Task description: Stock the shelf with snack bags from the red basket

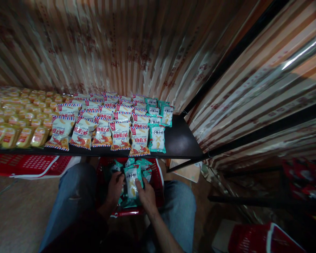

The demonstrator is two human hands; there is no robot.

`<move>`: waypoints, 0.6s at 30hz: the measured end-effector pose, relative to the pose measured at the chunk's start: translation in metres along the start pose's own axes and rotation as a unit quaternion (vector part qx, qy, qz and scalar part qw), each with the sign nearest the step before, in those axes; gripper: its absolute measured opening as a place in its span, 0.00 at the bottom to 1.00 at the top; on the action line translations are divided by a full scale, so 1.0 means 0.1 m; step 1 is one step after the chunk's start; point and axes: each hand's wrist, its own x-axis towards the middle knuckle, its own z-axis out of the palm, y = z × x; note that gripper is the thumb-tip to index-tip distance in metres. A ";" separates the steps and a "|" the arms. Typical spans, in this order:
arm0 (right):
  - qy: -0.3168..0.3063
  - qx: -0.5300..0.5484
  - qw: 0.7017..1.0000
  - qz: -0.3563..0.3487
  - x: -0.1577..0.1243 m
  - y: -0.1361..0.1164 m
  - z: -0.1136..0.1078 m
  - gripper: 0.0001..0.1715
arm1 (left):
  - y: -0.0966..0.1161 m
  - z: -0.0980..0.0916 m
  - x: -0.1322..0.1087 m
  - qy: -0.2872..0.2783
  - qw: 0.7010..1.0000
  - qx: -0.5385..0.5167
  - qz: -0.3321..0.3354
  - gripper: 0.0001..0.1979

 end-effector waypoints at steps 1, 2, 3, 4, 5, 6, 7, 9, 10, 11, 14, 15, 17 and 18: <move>0.014 -0.028 1.000 -0.007 0.00 -0.01 -0.01 0.27 | 0.01 0.00 -0.02 -0.006 1.000 0.005 0.011 0.18; 0.025 -0.053 0.998 -0.012 -0.01 -0.02 -0.03 0.26 | 0.01 0.00 -0.04 -0.017 1.000 0.010 0.018 0.17; 0.033 -0.076 0.996 -0.021 -0.02 -0.04 -0.03 0.26 | 0.01 0.00 -0.06 -0.031 0.999 0.014 0.022 0.16; 0.037 -0.094 0.994 -0.035 -0.03 -0.06 -0.04 0.26 | 0.01 0.00 -0.09 -0.046 0.999 0.018 0.022 0.17; 0.036 -0.107 0.992 -0.055 -0.05 -0.08 -0.04 0.26 | 0.01 0.00 -0.11 -0.060 0.998 0.020 0.019 0.17; 0.029 -0.113 0.990 -0.077 -0.07 -0.10 -0.04 0.27 | 0.00 0.00 -0.14 -0.068 0.997 0.021 0.013 0.19; 0.020 -0.113 0.988 -0.099 -0.09 -0.12 -0.04 0.27 | -0.01 0.00 -0.16 -0.071 0.997 0.020 0.006 0.21; -0.002 -0.098 0.986 -0.135 -0.11 -0.15 -0.04 0.25 | -0.03 -0.01 -0.20 -0.069 0.997 0.013 -0.010 0.25; -0.012 -0.087 0.985 -0.146 -0.12 -0.15 -0.04 0.24 | -0.04 -0.02 -0.20 -0.067 0.998 0.008 -0.017 0.26; -0.019 -0.077 0.985 -0.153 -0.12 -0.16 -0.04 0.23 | -0.05 -0.02 -0.20 -0.067 0.997 0.002 -0.024 0.27; -0.024 -0.052 0.984 -0.170 -0.11 -0.14 -0.01 0.21 | -0.08 -0.04 -0.17 -0.068 0.996 -0.019 -0.046 0.28; -0.025 -0.042 0.983 -0.177 -0.10 -0.13 0.00 0.20 | -0.09 -0.04 -0.16 -0.069 0.996 -0.028 -0.055 0.29; -0.028 -0.018 0.983 -0.181 -0.08 -0.10 0.03 0.19 | -0.10 -0.04 -0.14 -0.070 0.994 -0.050 -0.074 0.29; -0.028 -0.002 0.984 -0.177 -0.07 -0.08 0.04 0.19 | -0.10 -0.03 -0.14 -0.070 0.992 -0.061 -0.083 0.30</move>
